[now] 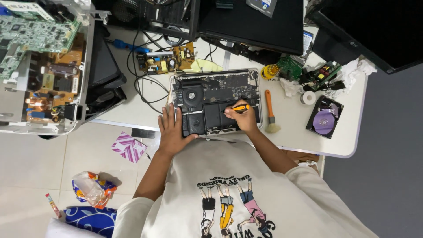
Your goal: Opening a laptop and using a screwdriver to work on internal components
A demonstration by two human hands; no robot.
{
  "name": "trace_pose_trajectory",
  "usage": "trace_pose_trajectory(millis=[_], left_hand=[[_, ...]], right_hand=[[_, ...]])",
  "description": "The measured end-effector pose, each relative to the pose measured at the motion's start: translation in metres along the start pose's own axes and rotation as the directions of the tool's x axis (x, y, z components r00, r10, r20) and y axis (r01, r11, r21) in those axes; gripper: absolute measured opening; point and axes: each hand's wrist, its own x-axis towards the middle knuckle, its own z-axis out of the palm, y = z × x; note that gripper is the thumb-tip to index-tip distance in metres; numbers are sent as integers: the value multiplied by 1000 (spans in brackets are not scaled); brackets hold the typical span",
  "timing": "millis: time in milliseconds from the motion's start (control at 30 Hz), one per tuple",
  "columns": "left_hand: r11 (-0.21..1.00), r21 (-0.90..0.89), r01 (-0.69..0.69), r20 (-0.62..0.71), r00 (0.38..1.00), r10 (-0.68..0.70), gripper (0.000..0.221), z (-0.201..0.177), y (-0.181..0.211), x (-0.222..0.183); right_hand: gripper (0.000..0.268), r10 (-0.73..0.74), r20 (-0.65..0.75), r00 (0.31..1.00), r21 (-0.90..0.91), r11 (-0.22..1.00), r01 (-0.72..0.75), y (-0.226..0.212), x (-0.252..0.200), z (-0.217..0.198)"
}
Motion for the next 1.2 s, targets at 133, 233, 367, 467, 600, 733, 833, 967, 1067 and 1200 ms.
trace_pose_trajectory(millis=[133,233,367,467,600,733,833,967,1067,1200], left_hand=[[1000,-6,1,1,1000,-1,126,-3,1,1],[1000,-17,1,2,1000,-1,126,-5,3,0],[1000,-24,14,-1,1000,-14,127,1,-2,0],[998,-60,24,-26,999,-25,133,8,-6,2],[993,-112,34,-40,998,-39,141,7,-5,1],[988,-149,33,-24,999,-37,141,-3,-1,0],[978,-203,34,23,999,-30,140,-12,-5,-2],[960,-280,11,22,1000,-5,144,-16,-14,-2],[961,-275,20,33,999,-11,142,-18,-13,-4],[963,-267,34,37,999,-25,142,-17,-14,-3]], right_hand=[[31,84,28,996,94,992,-86,3,5,-4],[31,106,34,994,67,992,-109,-6,3,-2],[30,107,58,993,-12,994,-107,-13,3,0],[25,-117,96,988,-355,924,144,-32,-7,7],[21,-184,134,974,-280,935,216,-58,-13,29],[26,8,237,971,21,1000,-13,-44,0,54],[41,33,346,938,36,998,-48,-27,15,67],[50,15,404,915,36,999,-32,-21,21,90],[43,-3,433,902,-47,999,26,-25,19,106],[37,-124,487,865,-209,945,253,-35,15,114]])
